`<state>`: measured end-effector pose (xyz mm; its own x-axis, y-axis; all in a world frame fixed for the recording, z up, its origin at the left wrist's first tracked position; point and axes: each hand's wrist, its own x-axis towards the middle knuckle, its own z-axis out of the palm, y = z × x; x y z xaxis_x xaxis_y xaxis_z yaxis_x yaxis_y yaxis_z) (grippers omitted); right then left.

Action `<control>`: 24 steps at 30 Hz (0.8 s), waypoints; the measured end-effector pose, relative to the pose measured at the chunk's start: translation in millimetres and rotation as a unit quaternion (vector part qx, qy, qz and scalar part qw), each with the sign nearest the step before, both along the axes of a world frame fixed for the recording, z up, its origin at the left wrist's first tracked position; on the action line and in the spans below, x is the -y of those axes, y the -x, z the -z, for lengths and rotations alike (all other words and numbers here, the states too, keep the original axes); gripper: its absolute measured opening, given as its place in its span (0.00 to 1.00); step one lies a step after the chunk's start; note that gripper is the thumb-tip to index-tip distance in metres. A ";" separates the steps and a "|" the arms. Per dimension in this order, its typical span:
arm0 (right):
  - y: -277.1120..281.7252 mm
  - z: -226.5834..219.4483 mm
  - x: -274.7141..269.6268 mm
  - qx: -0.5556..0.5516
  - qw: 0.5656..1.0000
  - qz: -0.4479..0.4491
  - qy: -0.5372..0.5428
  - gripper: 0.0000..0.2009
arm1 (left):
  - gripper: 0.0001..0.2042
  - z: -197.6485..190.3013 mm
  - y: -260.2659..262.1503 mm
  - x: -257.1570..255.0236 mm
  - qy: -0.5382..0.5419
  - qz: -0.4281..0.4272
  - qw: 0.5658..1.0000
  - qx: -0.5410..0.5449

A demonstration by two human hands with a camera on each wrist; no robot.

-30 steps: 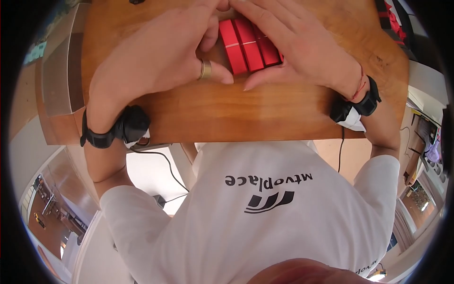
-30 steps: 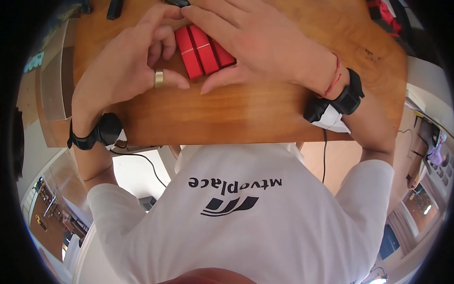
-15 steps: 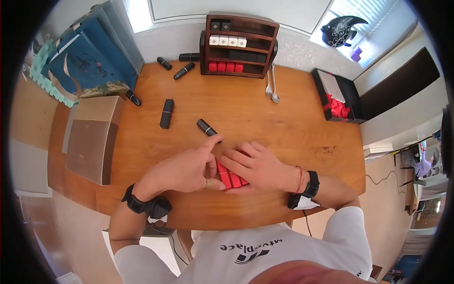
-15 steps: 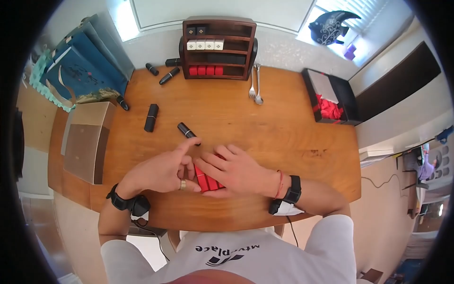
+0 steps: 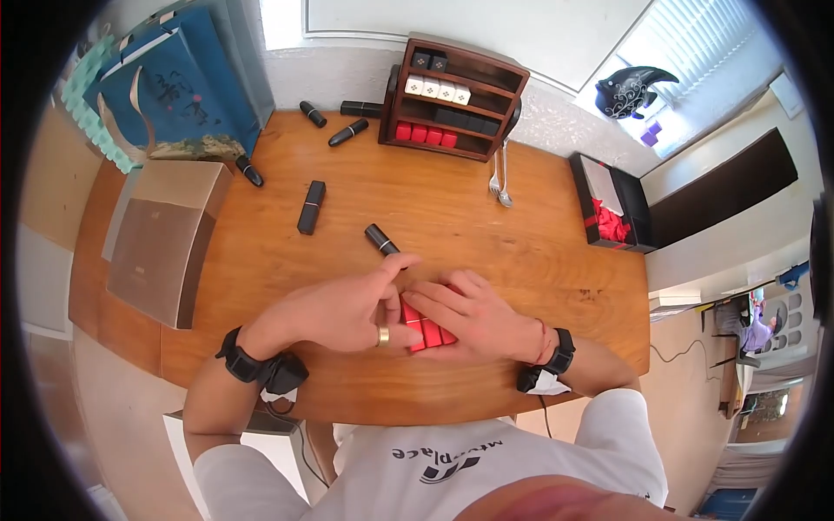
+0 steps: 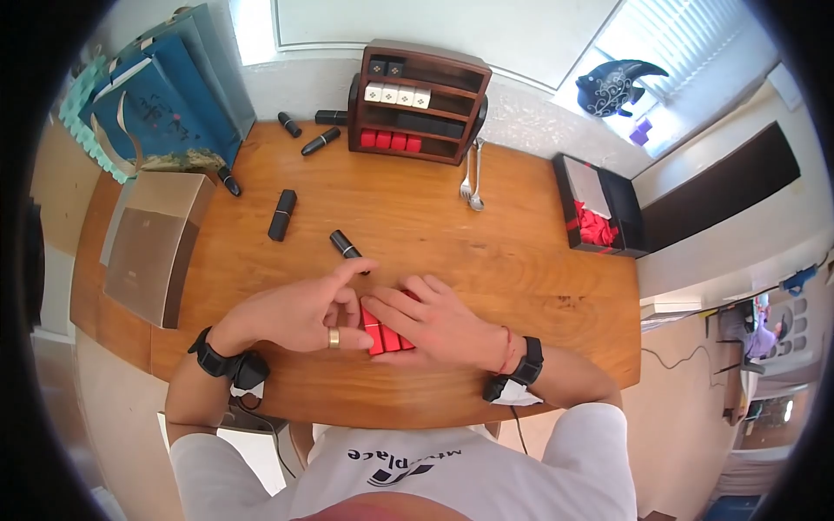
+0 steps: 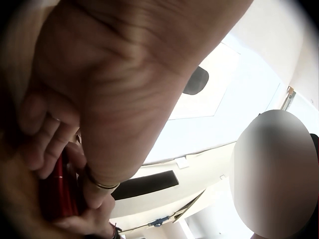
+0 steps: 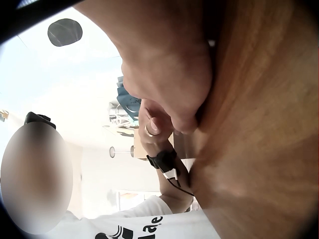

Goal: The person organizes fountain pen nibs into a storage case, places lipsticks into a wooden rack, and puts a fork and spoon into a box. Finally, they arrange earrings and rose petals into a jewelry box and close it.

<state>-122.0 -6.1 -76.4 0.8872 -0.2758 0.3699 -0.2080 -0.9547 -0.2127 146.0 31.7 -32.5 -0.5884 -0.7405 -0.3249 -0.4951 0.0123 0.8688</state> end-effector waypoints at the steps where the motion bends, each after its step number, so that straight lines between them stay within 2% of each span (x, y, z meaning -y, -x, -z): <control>1: 0.9 -0.2 3.1 0.008 1.000 0.009 0.013 0.37 | 0.45 -2.7 -0.1 1.1 -0.006 -0.024 1.000 -0.011; 2: 2.4 -1.5 6.0 0.015 0.999 0.018 0.025 0.37 | 0.39 -3.7 0.1 2.0 -0.013 -0.047 0.999 -0.023; 3: 3.4 -6.2 10.5 0.012 0.999 0.019 0.024 0.37 | 0.39 -1.4 -1.1 4.2 -0.014 -0.046 0.999 -0.026; 6: 6.5 -31.9 38.2 0.045 0.991 0.083 0.097 0.37 | 0.21 10.9 -4.3 8.4 0.039 -0.128 0.980 -0.148; 10: -4.3 -83.8 98.3 0.099 0.972 0.118 0.179 0.35 | 0.17 20.8 -8.6 15.2 0.101 -0.158 0.973 -0.132; 12: -13.2 -98.9 133.1 0.106 0.964 0.133 0.203 0.34 | 0.13 22.5 -11.2 18.3 0.192 -0.159 0.965 -0.077; 14: -22.2 -103.4 164.9 0.119 0.936 0.125 0.308 0.33 | 0.13 24.0 -13.4 21.0 0.214 -0.156 0.963 -0.045; 18: -30.1 -95.7 195.5 0.073 0.915 0.121 0.377 0.33 | 0.13 32.6 -21.8 24.0 0.301 -0.153 0.941 0.020; 24: -32.4 -91.2 196.0 0.066 0.903 0.141 0.401 0.31 | 0.13 35.9 -29.1 27.8 0.352 -0.147 0.922 0.062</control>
